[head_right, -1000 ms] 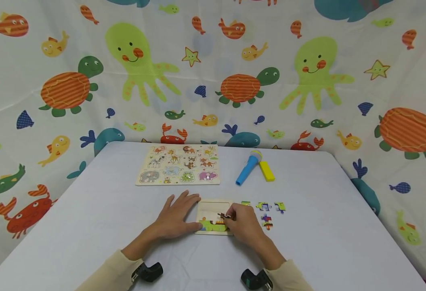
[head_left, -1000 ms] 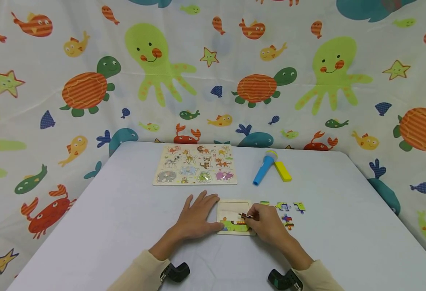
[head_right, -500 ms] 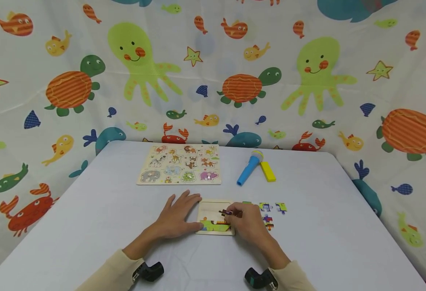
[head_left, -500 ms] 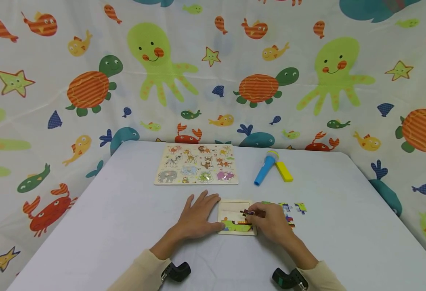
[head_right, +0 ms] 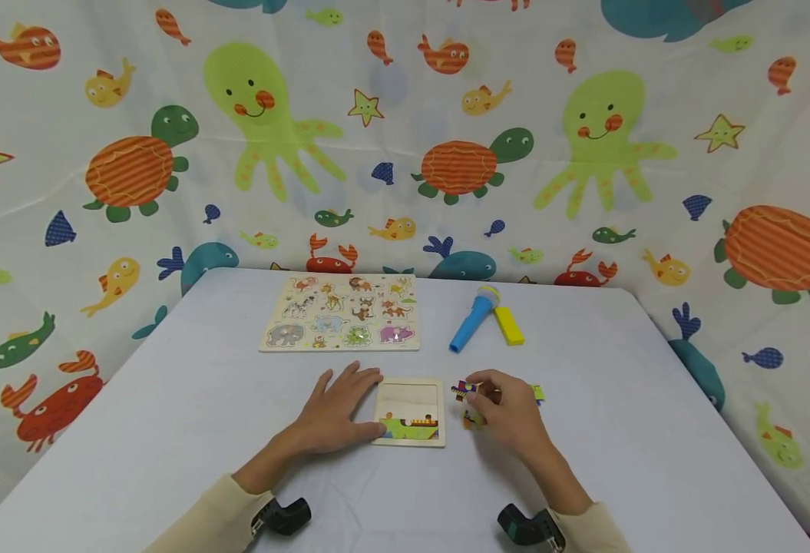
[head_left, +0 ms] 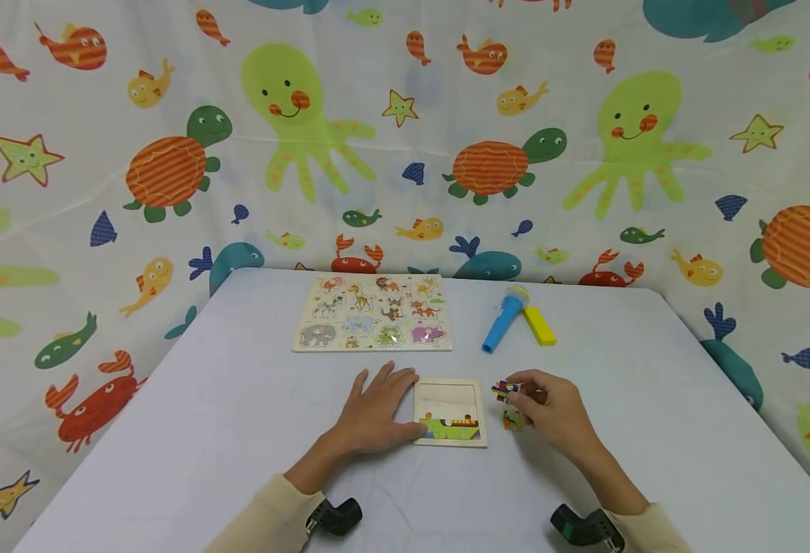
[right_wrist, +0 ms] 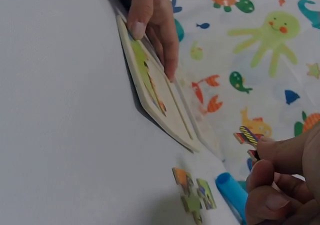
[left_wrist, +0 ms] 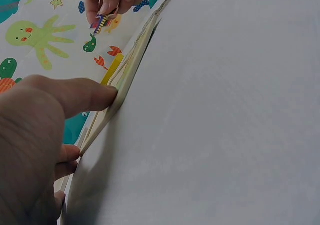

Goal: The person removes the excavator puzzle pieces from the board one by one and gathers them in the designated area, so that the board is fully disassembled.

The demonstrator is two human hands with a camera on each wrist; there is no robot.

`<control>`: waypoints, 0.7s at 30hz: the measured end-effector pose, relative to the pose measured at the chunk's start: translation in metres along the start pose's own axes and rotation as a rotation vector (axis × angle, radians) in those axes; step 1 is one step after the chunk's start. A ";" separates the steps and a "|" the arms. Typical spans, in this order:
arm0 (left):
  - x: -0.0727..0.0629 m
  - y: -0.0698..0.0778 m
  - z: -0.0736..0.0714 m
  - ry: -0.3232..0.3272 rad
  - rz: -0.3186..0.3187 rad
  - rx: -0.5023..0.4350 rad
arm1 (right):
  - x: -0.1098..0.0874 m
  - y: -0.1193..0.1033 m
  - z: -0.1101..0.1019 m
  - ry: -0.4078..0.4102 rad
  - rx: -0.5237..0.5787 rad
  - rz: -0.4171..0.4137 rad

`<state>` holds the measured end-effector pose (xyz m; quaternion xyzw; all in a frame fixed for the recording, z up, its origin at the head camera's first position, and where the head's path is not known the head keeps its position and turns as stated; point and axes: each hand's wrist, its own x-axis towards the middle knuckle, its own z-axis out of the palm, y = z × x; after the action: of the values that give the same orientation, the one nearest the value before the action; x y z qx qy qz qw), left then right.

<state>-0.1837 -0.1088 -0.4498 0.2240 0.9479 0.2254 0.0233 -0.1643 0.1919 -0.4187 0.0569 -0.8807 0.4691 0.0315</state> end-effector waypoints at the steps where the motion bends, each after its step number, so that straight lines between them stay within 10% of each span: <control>1: 0.000 0.000 0.000 -0.003 -0.002 0.003 | 0.000 0.001 -0.003 0.006 0.005 0.006; 21: 0.000 0.000 0.000 0.002 0.000 -0.010 | -0.013 0.028 -0.047 0.067 0.014 0.020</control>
<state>-0.1838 -0.1089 -0.4504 0.2238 0.9468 0.2301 0.0236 -0.1552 0.2470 -0.4168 0.0328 -0.8765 0.4770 0.0558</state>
